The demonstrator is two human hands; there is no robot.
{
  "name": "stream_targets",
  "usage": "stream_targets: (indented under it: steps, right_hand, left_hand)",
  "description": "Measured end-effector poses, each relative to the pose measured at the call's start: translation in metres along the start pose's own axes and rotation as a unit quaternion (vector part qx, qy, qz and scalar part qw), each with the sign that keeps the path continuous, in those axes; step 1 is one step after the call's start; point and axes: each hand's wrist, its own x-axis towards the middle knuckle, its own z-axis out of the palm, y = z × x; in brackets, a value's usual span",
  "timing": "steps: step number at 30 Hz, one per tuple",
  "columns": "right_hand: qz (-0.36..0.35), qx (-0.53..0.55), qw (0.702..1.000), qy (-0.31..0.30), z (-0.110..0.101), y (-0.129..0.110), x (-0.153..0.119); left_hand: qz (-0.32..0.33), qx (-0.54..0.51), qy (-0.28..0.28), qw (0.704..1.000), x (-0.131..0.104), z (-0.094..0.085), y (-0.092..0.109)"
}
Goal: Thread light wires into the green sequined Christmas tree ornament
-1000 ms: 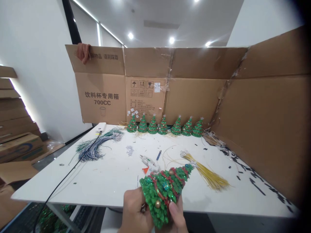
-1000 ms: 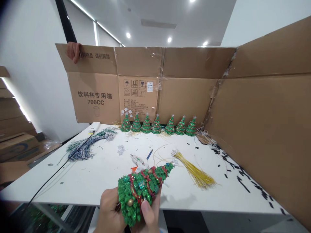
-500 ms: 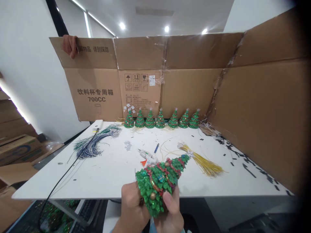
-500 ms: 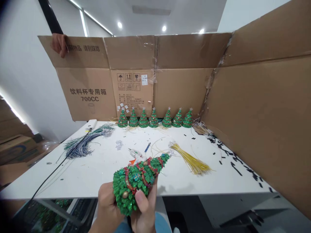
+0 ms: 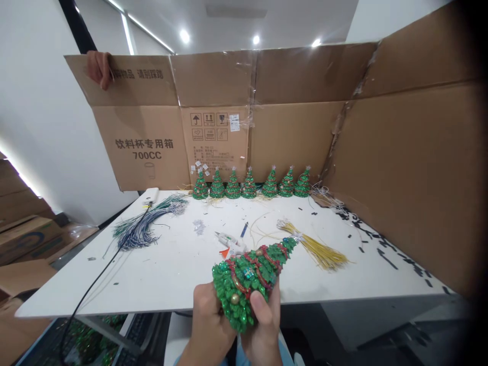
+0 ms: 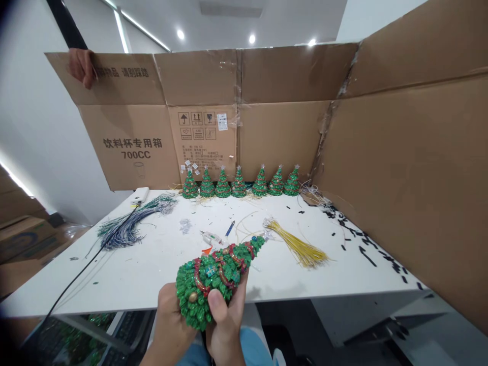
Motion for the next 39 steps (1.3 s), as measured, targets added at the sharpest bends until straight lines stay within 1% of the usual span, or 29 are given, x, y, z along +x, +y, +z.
stream_targets:
  steps: [4,7,14,19,21,24,30,34,39]
  right_hand:
    - [0.001,0.017,1.000,-0.001,0.002,-0.001,0.000]
    - [0.000,0.007,1.000,-0.003,0.003,-0.001,0.000]
    - [-0.010,-0.006,1.000,-0.001,-0.005,0.005,0.003]
    - [0.002,-0.009,1.000,-0.005,-0.010,0.006,0.005]
    - [0.008,-0.006,1.000,-0.010,-0.010,0.006,0.005]
    - [0.016,0.005,1.000,-0.001,-0.006,0.004,0.003]
    - [0.013,0.028,1.000,0.000,0.003,-0.002,-0.006]
    - [0.003,0.021,1.000,0.014,0.002,0.000,-0.007]
    - [0.005,0.016,1.000,0.003,-0.001,-0.001,-0.007]
  left_hand:
    - [-0.002,0.009,-0.003,1.000,-0.002,0.000,0.002]
    - [0.006,0.020,-0.006,1.000,-0.003,-0.001,0.002]
    - [-0.016,0.015,-0.015,1.000,-0.002,-0.001,0.002]
    - [-0.027,0.010,-0.019,0.999,-0.003,0.000,0.001]
    - [-0.034,0.013,-0.023,0.999,-0.003,-0.001,0.001]
    - [-0.040,0.022,-0.020,0.999,-0.003,-0.001,0.000]
    - [-0.008,0.006,0.011,1.000,0.001,0.000,0.002]
    - [0.003,0.007,0.017,1.000,0.002,0.000,0.004]
    - [0.014,-0.004,0.019,1.000,0.000,0.001,0.004]
